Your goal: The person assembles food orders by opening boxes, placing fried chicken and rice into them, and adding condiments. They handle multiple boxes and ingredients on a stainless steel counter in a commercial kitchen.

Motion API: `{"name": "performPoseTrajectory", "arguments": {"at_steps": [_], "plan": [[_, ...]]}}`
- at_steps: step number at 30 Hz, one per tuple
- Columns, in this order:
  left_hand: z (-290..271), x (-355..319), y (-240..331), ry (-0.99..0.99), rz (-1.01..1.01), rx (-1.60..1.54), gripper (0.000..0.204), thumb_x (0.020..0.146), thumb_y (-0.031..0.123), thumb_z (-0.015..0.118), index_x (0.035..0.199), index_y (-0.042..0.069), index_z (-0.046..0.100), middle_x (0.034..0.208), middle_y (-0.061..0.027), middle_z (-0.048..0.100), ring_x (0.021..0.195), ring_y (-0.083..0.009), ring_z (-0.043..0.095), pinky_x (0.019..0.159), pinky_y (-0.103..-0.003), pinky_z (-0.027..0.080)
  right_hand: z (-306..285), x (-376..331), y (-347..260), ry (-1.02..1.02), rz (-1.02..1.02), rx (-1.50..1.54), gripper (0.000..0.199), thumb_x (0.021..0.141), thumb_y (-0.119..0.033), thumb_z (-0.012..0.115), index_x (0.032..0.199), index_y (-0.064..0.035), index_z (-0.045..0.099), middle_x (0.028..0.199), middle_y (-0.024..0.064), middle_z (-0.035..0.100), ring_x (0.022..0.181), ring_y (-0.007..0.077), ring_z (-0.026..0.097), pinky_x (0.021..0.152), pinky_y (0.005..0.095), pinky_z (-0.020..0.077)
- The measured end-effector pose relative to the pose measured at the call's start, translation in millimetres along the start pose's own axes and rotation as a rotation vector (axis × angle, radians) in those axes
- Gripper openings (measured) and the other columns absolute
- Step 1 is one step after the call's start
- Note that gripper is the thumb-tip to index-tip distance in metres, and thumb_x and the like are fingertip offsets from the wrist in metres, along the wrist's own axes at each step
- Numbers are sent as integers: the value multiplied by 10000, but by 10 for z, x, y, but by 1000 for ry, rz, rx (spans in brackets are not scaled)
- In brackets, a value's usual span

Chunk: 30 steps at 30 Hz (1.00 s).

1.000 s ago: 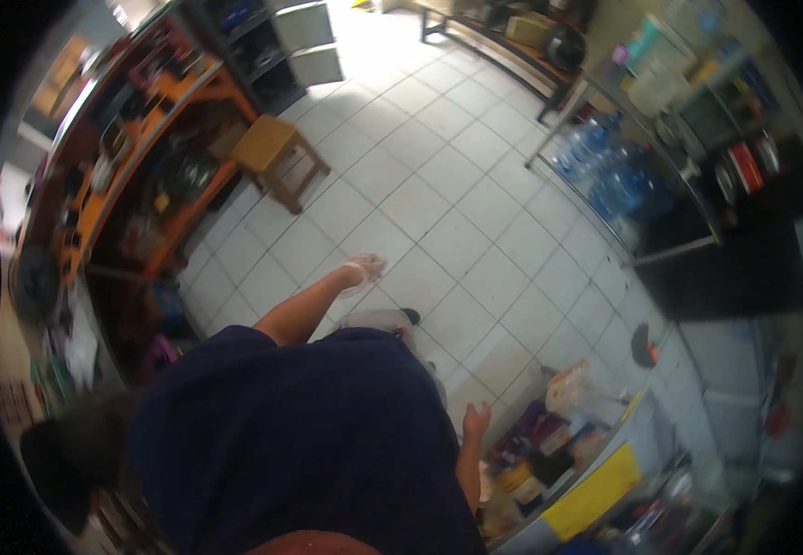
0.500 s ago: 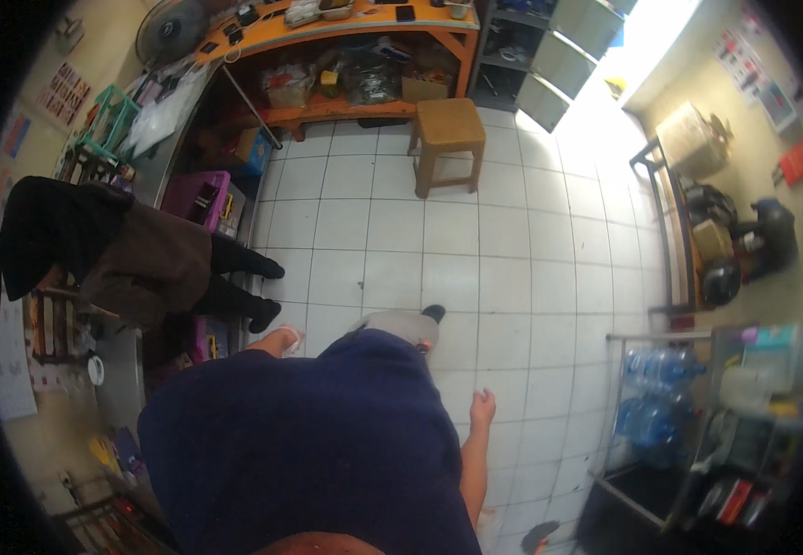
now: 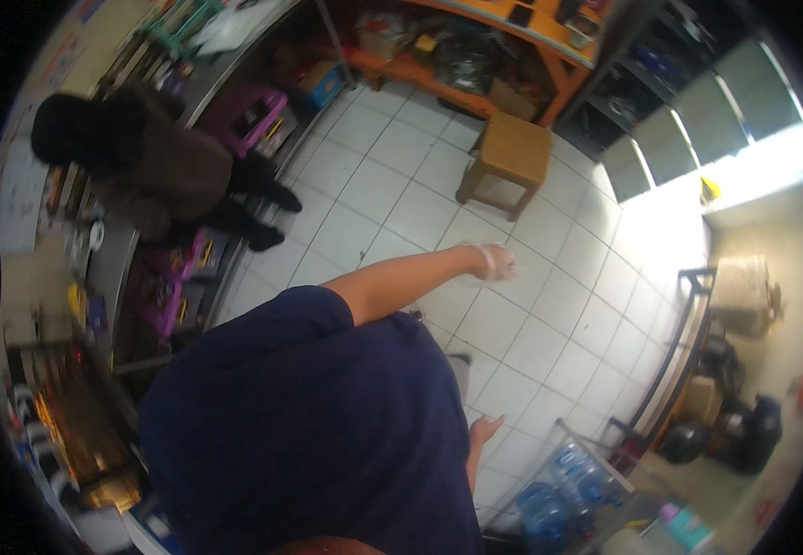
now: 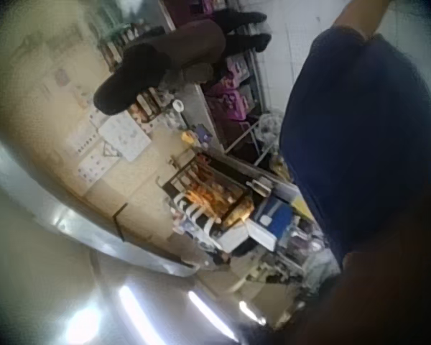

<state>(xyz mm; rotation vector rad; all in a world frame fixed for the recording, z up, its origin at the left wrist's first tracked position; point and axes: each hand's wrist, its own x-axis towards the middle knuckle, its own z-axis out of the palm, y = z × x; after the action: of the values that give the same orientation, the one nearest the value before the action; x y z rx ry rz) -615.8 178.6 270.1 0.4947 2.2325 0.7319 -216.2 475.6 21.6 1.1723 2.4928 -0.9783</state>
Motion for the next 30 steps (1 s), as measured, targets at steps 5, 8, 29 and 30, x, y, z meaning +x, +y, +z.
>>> {"name": "performPoseTrajectory", "arguments": {"at_steps": [5,8,29,30], "plan": [[150,74,-274,408,27,-344,424,921,391,462,1166,68,586,1223,-161,571,1137,-320,524,996,-390,390,-438,950,251,-116,-66,-246,698,827,-190,620,1397,44,293,1349,283,419,1263,357,412,1054,366,328],[1128,-225,-1613,981,-146,-261,301,908,313,519,1056,67,608,1037,-139,616,932,-264,561,853,-410,457,-1086,1611,-422,-225,-154,-285,679,820,-187,626,1380,51,324,1321,281,453,1217,356,463,1031,364,360],[-241,3768,903,412,-653,-73,585,931,499,368,1189,11,563,1237,-220,552,1160,-387,513,972,-452,401,-2907,4714,-2069,-175,-641,-176,428,897,-225,521,1280,-35,514,1008,234,610,1046,389,580,906,408,455],[-555,4151,1103,563,-609,-151,586,939,492,346,1201,11,554,1231,-218,557,1168,-395,506,980,-448,395,-3059,4696,-2034,-129,-576,-179,406,938,-236,429,1266,-18,530,796,232,664,1003,356,613,905,369,460]]}}
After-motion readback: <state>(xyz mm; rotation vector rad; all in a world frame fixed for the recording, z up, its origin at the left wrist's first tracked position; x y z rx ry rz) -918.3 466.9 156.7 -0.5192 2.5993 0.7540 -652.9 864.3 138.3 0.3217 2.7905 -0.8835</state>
